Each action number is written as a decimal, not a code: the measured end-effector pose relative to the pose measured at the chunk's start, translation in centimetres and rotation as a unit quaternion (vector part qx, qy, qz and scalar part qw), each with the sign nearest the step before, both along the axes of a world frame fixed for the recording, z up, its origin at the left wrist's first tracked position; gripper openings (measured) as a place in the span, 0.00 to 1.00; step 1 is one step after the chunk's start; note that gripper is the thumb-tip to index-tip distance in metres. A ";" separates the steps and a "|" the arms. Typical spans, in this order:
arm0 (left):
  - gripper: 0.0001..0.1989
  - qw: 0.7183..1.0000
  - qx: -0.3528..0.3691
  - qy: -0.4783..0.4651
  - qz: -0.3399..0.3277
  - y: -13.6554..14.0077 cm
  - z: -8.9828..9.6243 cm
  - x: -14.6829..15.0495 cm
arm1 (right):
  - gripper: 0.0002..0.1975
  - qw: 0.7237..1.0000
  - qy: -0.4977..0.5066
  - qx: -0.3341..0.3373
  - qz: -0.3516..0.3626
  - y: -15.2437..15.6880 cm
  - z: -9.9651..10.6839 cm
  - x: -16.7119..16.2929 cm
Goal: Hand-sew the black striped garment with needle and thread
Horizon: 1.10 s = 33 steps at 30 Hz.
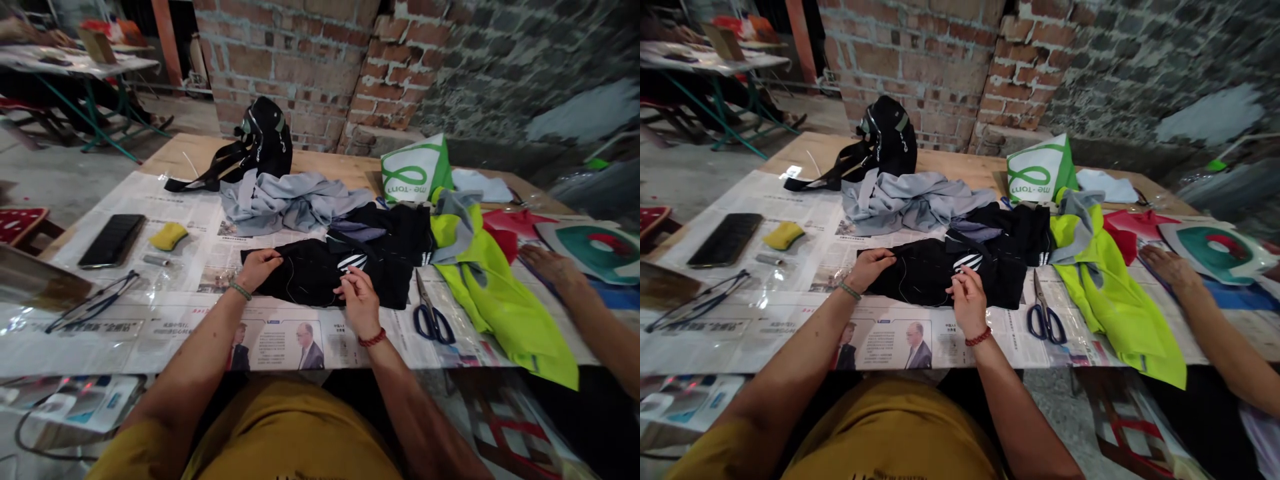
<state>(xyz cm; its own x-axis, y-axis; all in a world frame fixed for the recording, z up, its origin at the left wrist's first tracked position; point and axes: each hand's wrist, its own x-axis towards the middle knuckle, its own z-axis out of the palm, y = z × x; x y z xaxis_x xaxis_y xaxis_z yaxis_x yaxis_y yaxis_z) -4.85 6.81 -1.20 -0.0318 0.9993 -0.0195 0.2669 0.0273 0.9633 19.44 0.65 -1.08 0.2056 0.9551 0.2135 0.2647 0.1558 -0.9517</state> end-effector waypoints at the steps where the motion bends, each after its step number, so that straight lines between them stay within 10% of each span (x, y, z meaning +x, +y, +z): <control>1: 0.10 1.000 0.008 0.008 -0.005 -0.1 0.2 0.1 | 0.12 1.000 -0.014 -0.001 0.006 0.4 -0.1 0.5; 15: 0.07 0.943 0.164 0.211 -0.198 -1.6 1.1 1.4 | 0.16 0.995 -0.028 -0.054 -0.078 4.6 0.6 6.9; 22: 0.08 0.954 0.170 0.184 -0.167 -1.5 1.0 1.3 | 0.10 0.989 0.142 0.033 -0.010 0.7 3.5 4.5; 33: 0.10 0.969 0.095 0.124 -0.193 -1.7 0.3 1.6 | 0.09 0.893 0.329 -0.166 0.257 2.6 6.7 -8.6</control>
